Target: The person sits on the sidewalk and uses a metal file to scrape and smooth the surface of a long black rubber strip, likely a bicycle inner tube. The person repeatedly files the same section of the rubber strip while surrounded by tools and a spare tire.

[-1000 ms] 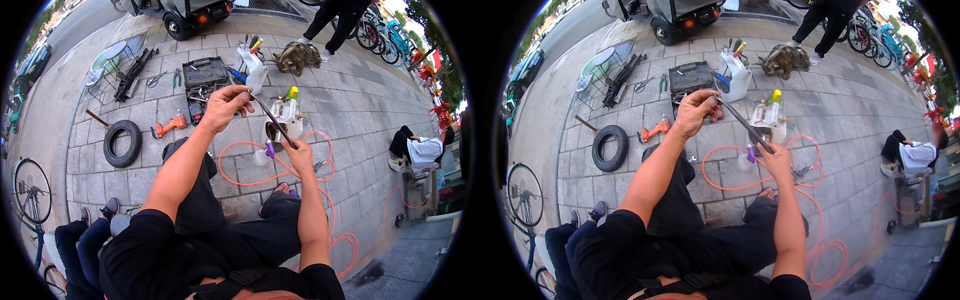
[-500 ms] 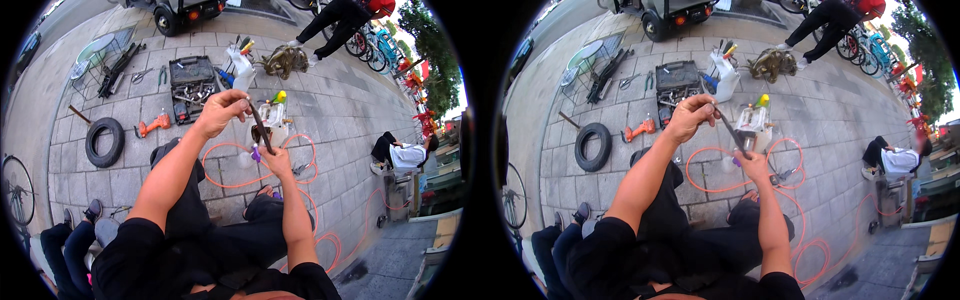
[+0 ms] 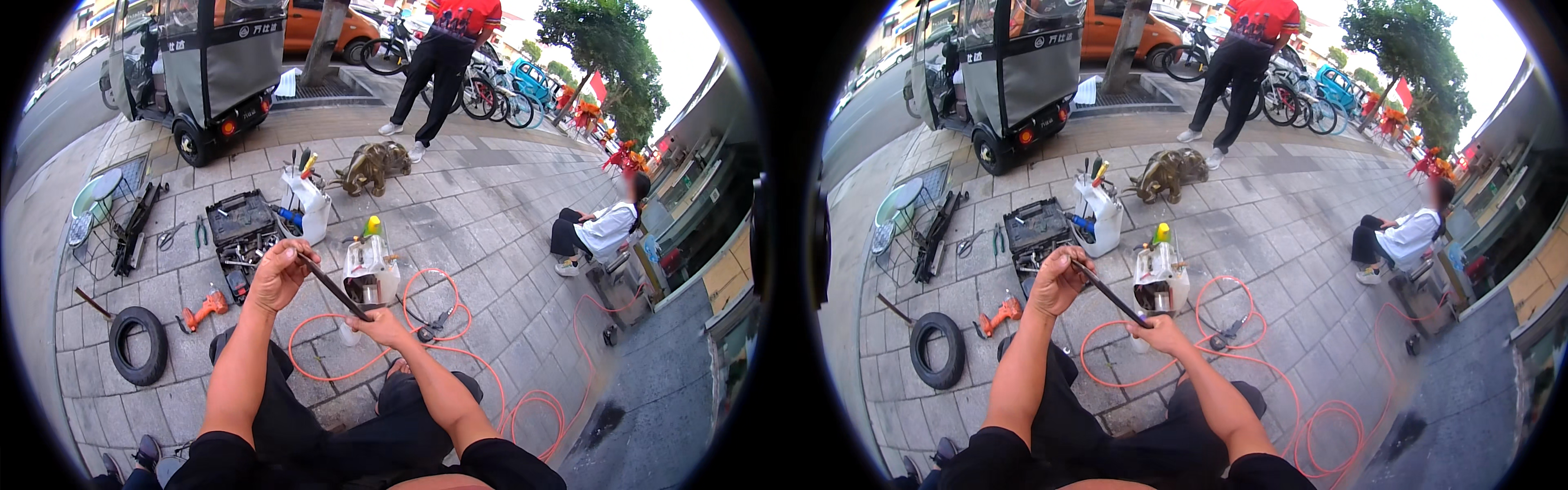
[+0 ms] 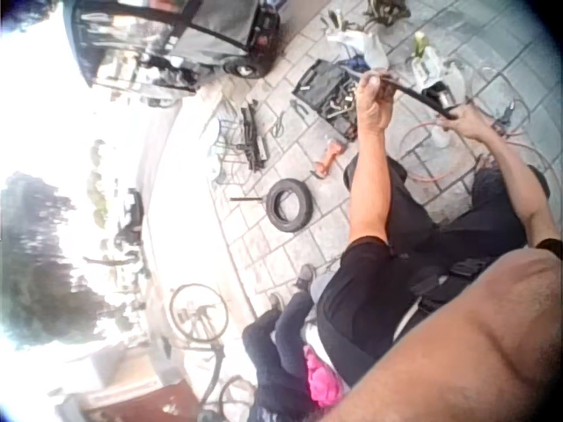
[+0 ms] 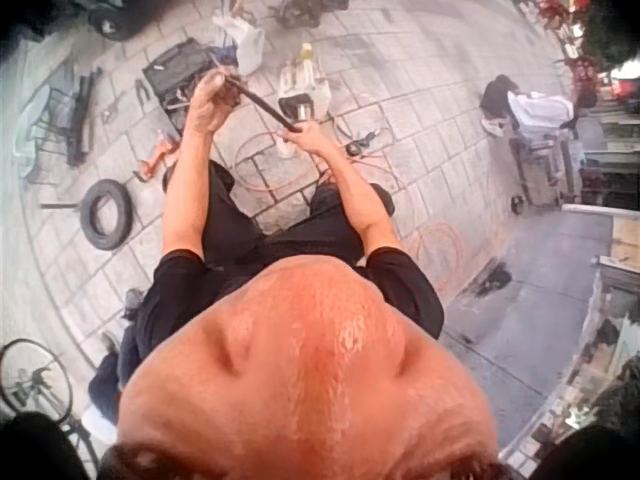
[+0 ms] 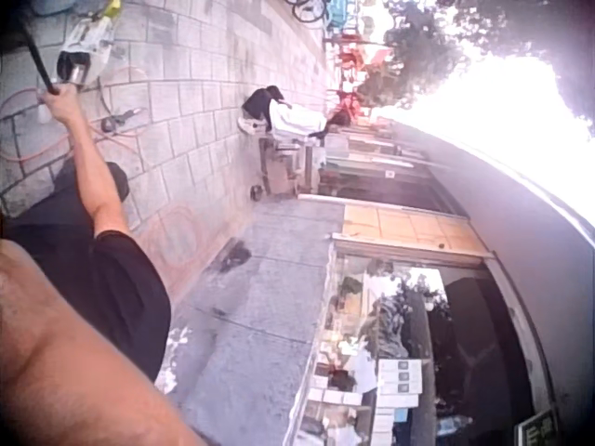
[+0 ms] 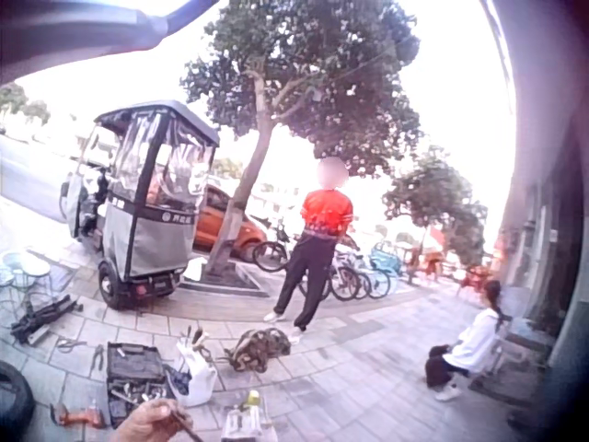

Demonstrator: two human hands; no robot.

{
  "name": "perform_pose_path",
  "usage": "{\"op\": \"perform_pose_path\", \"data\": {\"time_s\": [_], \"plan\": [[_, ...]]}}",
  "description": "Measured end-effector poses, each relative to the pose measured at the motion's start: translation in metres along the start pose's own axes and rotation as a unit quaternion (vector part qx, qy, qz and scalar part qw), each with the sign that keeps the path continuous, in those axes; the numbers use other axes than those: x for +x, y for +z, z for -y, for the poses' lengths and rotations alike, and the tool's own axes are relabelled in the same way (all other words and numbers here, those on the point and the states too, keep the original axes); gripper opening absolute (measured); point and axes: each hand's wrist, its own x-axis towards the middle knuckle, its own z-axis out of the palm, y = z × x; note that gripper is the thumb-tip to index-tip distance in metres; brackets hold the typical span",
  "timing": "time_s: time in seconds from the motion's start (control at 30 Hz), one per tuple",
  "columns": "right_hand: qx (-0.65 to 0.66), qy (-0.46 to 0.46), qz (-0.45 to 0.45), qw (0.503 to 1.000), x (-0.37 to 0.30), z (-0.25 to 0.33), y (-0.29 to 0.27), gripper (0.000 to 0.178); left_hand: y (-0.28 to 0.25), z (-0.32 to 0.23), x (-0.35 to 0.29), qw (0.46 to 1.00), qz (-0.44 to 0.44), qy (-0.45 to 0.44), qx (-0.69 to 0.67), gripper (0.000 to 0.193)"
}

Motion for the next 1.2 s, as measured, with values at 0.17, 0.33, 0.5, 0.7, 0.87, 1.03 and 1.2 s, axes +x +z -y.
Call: {"op": "perform_pose_path", "data": {"time_s": [0.17, 0.33, 0.5, 0.7, 0.87, 1.03, 1.2], "plan": [[0.001, 0.037, 0.014, 0.999, 0.001, -0.012, -0.001, 0.044, 0.004, 0.003, -0.005, 0.999, -0.018, -0.023, 0.033, 0.021], [-0.016, 0.060, 0.012, 0.998, -0.008, 0.010, -0.005, 0.043, 0.003, 0.005, -0.007, 0.999, -0.026, -0.028, 0.018, 0.021], [-0.022, 0.043, 0.000, 0.999, -0.009, 0.008, -0.006, 0.046, 0.004, 0.004, -0.003, 0.999, 0.004, -0.037, 0.008, 0.024], [0.005, 0.003, -0.005, 1.000, -0.008, 0.002, -0.002, 0.052, 0.007, 0.004, -0.005, 0.996, 0.060, -0.058, -0.011, 0.022], [-0.014, 0.013, 0.004, 1.000, -0.013, 0.009, -0.004, 0.051, 0.002, 0.006, -0.006, 0.991, 0.114, -0.069, -0.035, 0.019], [-0.035, 0.032, -0.013, 0.999, -0.015, 0.009, 0.002, 0.052, 0.002, 0.008, -0.007, 0.993, 0.076, -0.082, -0.036, 0.025], [-0.022, 0.024, -0.055, 0.998, -0.001, -0.005, 0.010, 0.051, 0.017, 0.013, 0.001, 0.994, 0.041, -0.101, -0.024, 0.044]]}}
